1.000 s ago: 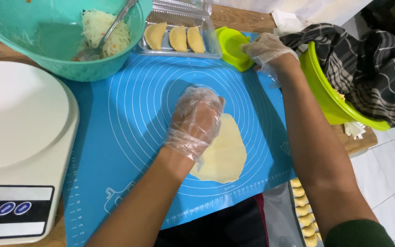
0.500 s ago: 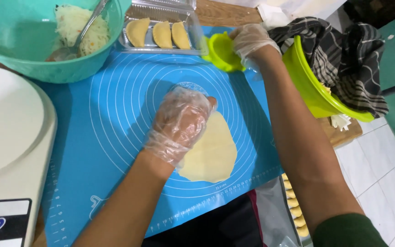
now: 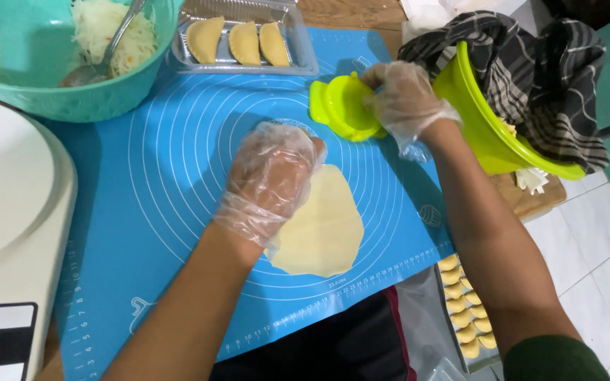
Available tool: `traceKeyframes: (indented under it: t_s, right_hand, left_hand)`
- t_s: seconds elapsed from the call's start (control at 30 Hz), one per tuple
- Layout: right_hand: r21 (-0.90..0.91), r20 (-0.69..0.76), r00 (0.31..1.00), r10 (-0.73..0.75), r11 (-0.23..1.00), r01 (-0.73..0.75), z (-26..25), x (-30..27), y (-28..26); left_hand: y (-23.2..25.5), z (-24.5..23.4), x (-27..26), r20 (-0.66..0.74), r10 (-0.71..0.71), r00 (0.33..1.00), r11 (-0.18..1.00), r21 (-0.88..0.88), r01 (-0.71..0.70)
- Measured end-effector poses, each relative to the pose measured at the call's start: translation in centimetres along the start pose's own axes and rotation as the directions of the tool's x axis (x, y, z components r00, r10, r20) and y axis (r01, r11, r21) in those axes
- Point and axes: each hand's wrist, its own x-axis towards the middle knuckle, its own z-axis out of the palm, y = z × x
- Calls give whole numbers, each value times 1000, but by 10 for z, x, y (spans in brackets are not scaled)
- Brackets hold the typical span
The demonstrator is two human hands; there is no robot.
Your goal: Preparing filled pastries by rolling dough, adding filling, and using a mold to seal them.
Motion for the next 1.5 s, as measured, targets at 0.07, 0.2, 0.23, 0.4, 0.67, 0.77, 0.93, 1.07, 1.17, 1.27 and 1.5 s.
traceKeyframes:
  t_s: [0.07,0.2,0.23,0.4,0.67,0.77,0.93,1.07,1.17,1.27,1.5]
  right_hand:
    - [-19,-16,1000,-8,1000,8,3,-8,4]
    - [-8,-40,998,51,999,-52,3,-28,5]
    - [-5,-40,998,52,999,-52,-3,-34,-2]
    - [46,-96,991,97,995,-93,-9,-56,-8]
    - [116,-67,974,216,971,-207,1,-71,6]
    - [132,-71,972,224,968,-214,-3,-75,0]
    - [197,-73,971,230,957,-212,0,-85,-19]
    - [328,-77,991,109,941,-79,-9,-107,-64]
    - [424,-27,998,-56,904,63,-15,-131,-83]
    - [423,-137,947,-290,847,321,-27,-147,-77]
    - [570,-365,817,-446,586,575,-43,-200,-93]
  left_hand:
    - [-7,-4,-2,4,12,1000,1000,-3,-12]
    - [-16,-13,-7,21,63,998,998,-15,-63]
    - [-17,-16,-8,22,63,998,998,-12,-63]
    - [-13,-37,-16,40,141,989,990,-19,-141]
    - [23,-87,-41,240,-121,963,966,-197,170]
    - [46,-118,-57,341,-255,905,916,-215,339]
    - [31,-121,-68,364,-165,916,892,-342,296]
    - [24,-125,-84,199,124,972,844,-536,2]
    - [18,-122,-92,61,201,978,854,-500,-145]
    - [22,-125,-105,-65,234,970,859,-454,-238]
    - [17,-102,-101,-358,307,882,832,-349,-431]
